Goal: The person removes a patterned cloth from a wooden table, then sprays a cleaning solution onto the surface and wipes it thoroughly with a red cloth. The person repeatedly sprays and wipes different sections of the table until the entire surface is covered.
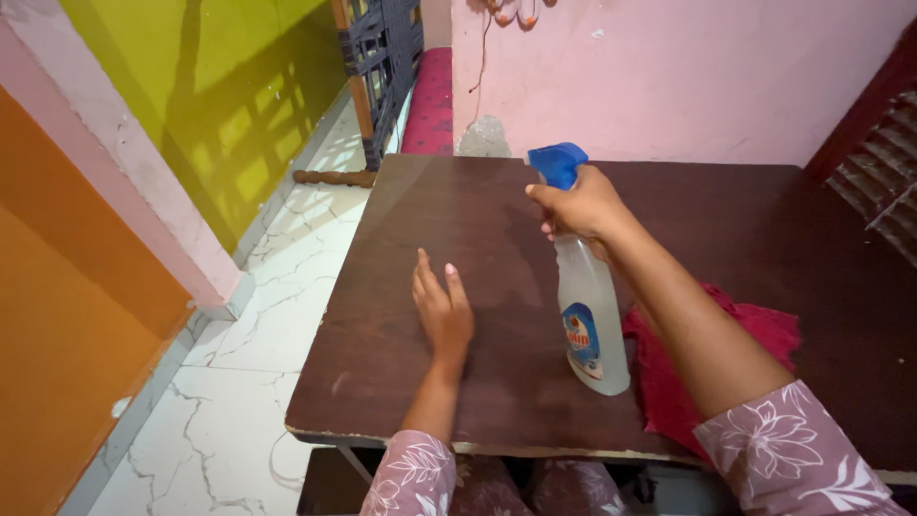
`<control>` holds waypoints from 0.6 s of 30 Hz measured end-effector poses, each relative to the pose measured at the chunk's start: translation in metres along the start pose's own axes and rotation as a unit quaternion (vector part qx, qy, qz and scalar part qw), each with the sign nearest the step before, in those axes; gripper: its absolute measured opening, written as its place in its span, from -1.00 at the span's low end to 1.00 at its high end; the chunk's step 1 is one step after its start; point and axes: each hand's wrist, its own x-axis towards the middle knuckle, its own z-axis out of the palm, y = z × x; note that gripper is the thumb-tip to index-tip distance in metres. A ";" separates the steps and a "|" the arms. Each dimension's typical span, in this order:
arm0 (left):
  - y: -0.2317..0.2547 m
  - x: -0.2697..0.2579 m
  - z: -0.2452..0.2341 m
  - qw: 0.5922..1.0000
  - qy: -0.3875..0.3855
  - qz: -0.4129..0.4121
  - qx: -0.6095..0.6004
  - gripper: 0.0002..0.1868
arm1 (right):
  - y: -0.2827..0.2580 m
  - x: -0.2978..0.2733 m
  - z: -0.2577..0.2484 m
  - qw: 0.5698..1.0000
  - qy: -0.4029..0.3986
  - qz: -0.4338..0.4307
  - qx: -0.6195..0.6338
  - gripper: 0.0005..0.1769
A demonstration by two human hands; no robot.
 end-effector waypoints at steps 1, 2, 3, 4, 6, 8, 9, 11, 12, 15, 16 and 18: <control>0.000 -0.001 -0.001 1.000 -0.005 -0.002 -0.004 -0.36 | 0.001 0.000 -0.001 1.000 0.002 0.002 -0.004 -0.66; 0.000 -0.002 -0.001 1.000 -0.010 -0.004 -0.009 -0.36 | 0.001 0.000 -0.003 1.000 0.013 0.001 -0.023 -0.66; -0.001 -0.002 -0.001 1.000 -0.010 0.001 -0.007 -0.36 | 0.001 0.001 -0.006 0.999 0.024 0.001 -0.043 -0.65; -0.001 -0.001 0.000 1.000 -0.010 0.006 -0.005 -0.36 | 0.001 0.002 -0.009 0.997 0.035 0.001 -0.062 -0.65; -0.003 -0.001 0.000 1.000 -0.012 0.012 0.004 -0.36 | 0.005 -0.001 -0.023 0.992 0.067 0.008 -0.107 -0.59; -0.005 0.000 0.000 1.000 -0.016 0.014 0.012 -0.37 | 0.011 -0.003 -0.044 0.984 0.111 -0.001 -0.137 -0.54; -0.005 0.000 0.001 0.999 -0.022 0.022 0.023 -0.37 | 0.015 -0.005 -0.058 0.979 0.140 -0.012 -0.144 -0.52; -0.004 -0.002 0.002 0.998 -0.035 0.039 0.042 -0.38 | 0.026 -0.009 -0.085 0.969 0.190 -0.036 -0.152 -0.54; -0.002 -0.003 0.002 0.996 -0.046 0.056 0.048 -0.38 | 0.033 -0.014 -0.098 0.965 0.210 -0.048 -0.152 -0.58; 0.007 -0.006 0.000 0.989 -0.079 0.106 0.065 -0.38 | 0.045 -0.025 -0.146 0.965 0.226 -0.055 -0.121 -0.64; 0.010 -0.006 -0.002 0.986 -0.090 0.121 0.069 -0.38 | 0.048 -0.030 -0.159 0.968 0.224 -0.051 -0.105 -0.65; 0.019 -0.008 -0.004 0.979 -0.116 0.152 0.077 -0.39 | 0.052 -0.048 -0.187 0.965 0.242 -0.086 -0.059 -0.66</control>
